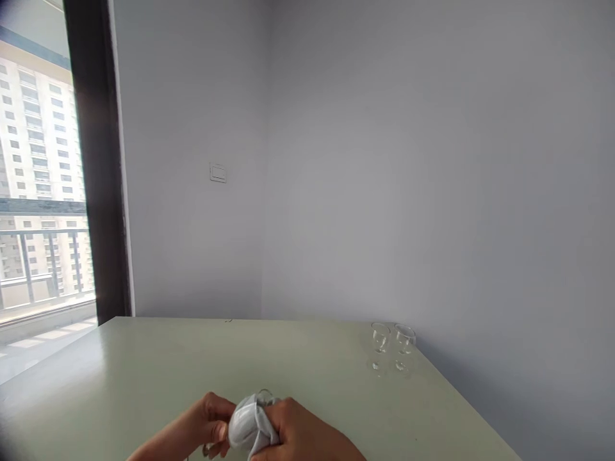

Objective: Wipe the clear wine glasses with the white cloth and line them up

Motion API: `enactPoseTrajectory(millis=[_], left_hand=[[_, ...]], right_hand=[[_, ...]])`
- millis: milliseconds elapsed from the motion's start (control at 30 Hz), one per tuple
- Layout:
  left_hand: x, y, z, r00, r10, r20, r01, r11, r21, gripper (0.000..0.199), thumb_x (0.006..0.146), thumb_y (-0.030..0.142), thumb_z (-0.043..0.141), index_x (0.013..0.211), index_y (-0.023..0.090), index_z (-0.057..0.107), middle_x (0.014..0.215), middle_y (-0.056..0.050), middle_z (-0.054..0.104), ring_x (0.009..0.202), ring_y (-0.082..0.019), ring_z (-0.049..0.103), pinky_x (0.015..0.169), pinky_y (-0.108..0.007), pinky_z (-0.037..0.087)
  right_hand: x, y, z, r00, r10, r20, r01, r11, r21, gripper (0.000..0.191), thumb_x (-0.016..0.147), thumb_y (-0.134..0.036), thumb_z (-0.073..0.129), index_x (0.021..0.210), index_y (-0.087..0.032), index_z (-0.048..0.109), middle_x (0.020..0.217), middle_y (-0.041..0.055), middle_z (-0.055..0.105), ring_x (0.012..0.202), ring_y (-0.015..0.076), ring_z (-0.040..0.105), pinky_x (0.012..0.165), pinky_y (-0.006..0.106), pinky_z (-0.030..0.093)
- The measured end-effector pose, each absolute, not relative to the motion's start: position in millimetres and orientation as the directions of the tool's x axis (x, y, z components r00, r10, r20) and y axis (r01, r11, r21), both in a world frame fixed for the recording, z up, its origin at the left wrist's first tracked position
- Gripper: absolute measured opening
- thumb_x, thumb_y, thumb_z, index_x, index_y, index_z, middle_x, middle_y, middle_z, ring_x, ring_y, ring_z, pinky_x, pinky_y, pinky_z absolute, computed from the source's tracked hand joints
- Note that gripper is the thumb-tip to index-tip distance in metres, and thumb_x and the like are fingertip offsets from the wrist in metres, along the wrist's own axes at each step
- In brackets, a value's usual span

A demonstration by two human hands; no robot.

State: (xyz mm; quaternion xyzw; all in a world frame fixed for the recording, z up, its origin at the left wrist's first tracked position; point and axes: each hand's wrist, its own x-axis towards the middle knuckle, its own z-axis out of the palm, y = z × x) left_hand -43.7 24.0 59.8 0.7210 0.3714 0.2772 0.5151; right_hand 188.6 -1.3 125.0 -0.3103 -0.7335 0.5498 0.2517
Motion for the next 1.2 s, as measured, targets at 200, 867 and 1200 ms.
enactPoseTrajectory(millis=[200, 867, 1200], left_hand=[[-26.9, 23.4, 73.1, 0.288, 0.735, 0.613, 0.718, -0.59, 0.369, 0.026, 0.086, 0.035, 0.047, 0.104, 0.025, 0.063, 0.087, -0.002, 0.068, 0.086, -0.019, 0.057, 0.086, -0.035, 0.038], [-25.0, 2.0, 96.5, 0.557, 0.406, 0.724, 0.778, -0.56, -0.285, 0.043, 0.081, 0.009, 0.047, 0.121, 0.023, 0.051, 0.09, -0.005, 0.067, 0.084, -0.02, 0.058, 0.094, -0.046, 0.029], [-41.0, -2.1, 128.0, 0.594, 0.662, 0.458, 0.552, -0.749, 0.366, 0.024, 0.084, 0.033, 0.055, 0.106, 0.026, 0.062, 0.061, 0.003, 0.062, 0.059, -0.012, 0.052, 0.063, -0.024, 0.039]], right_hand=[[179.3, 23.9, 91.5, -0.375, 0.923, -0.092, -0.206, -0.179, -0.962, 0.022, 0.064, -0.028, 0.065, 0.081, -0.015, 0.058, 0.059, -0.0037, 0.053, 0.05, 0.011, 0.049, 0.043, 0.021, 0.034], [160.4, 7.2, 69.9, -0.311, 0.917, -0.25, -0.582, -0.392, -0.713, 0.042, 0.051, -0.04, 0.08, 0.077, -0.018, 0.055, 0.057, -0.0043, 0.051, 0.047, 0.0066, 0.041, 0.043, 0.017, 0.03], [184.2, -14.3, 102.2, -0.622, 0.757, 0.201, 0.14, 0.36, -0.922, 0.023, 0.068, -0.039, 0.068, 0.074, -0.017, 0.064, 0.061, -0.0029, 0.047, 0.055, 0.01, 0.036, 0.054, 0.024, 0.031]])
